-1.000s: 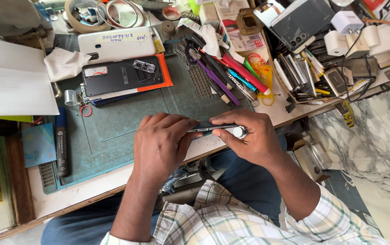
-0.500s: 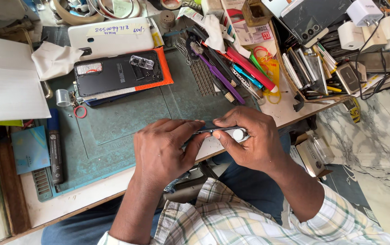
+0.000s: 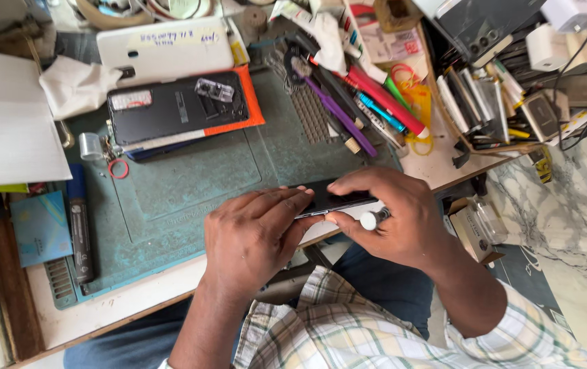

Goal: The person cleans the internal components of a disassembled smartphone using a spray bottle, a brush, and a tissue. They then reassemble the phone by placing the screen assembly onto the chassis and pressing the edges to secure it.

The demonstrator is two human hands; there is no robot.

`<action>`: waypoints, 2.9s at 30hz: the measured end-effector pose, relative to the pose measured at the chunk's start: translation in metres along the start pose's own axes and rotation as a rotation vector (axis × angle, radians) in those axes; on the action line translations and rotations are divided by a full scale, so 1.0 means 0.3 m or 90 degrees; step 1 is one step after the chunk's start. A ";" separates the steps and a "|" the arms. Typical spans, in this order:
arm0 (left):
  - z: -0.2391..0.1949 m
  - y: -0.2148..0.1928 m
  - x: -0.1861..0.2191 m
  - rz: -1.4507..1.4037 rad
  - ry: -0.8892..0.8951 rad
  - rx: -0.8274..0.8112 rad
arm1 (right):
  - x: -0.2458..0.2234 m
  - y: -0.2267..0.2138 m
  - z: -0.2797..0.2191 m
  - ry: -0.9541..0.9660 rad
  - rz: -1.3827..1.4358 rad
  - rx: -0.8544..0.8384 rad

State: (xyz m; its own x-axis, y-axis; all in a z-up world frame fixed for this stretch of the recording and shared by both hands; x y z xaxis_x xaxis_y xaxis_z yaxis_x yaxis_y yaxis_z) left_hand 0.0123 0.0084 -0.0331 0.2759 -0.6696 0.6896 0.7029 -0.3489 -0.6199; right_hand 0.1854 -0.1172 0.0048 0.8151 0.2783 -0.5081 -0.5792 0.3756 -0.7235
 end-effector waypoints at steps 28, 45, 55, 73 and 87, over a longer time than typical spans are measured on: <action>-0.038 0.036 -0.032 0.023 0.020 0.014 | -0.094 -0.012 -0.025 -0.008 -0.272 -0.021; -0.033 0.033 -0.020 0.034 0.006 0.013 | -0.088 -0.047 -0.065 -0.005 -0.287 -0.008; -0.032 0.038 -0.027 0.022 0.003 0.009 | -0.094 -0.014 -0.070 -0.018 -0.275 -0.016; -0.037 0.036 -0.030 0.001 0.010 0.030 | -0.152 0.006 -0.021 0.002 -0.249 -0.080; -0.033 0.024 -0.024 -0.024 0.022 0.044 | -0.146 -0.002 0.066 0.085 -0.202 -0.198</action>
State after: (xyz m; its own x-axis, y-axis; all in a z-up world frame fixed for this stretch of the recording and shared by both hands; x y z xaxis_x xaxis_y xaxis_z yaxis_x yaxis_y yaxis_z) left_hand 0.0089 0.0041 -0.0463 0.2266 -0.6796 0.6977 0.7559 -0.3291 -0.5660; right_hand 0.1498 -0.1121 0.0368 0.9575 0.0693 -0.2800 -0.2871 0.1347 -0.9484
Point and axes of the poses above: each hand's wrist, its own z-axis towards the middle knuckle, its own y-axis out of the palm, x = y × z, the point moved 1 cm from there along z, towards the middle knuckle, and after that the axes turned 13 degrees about -y, right-handed, at the moved point
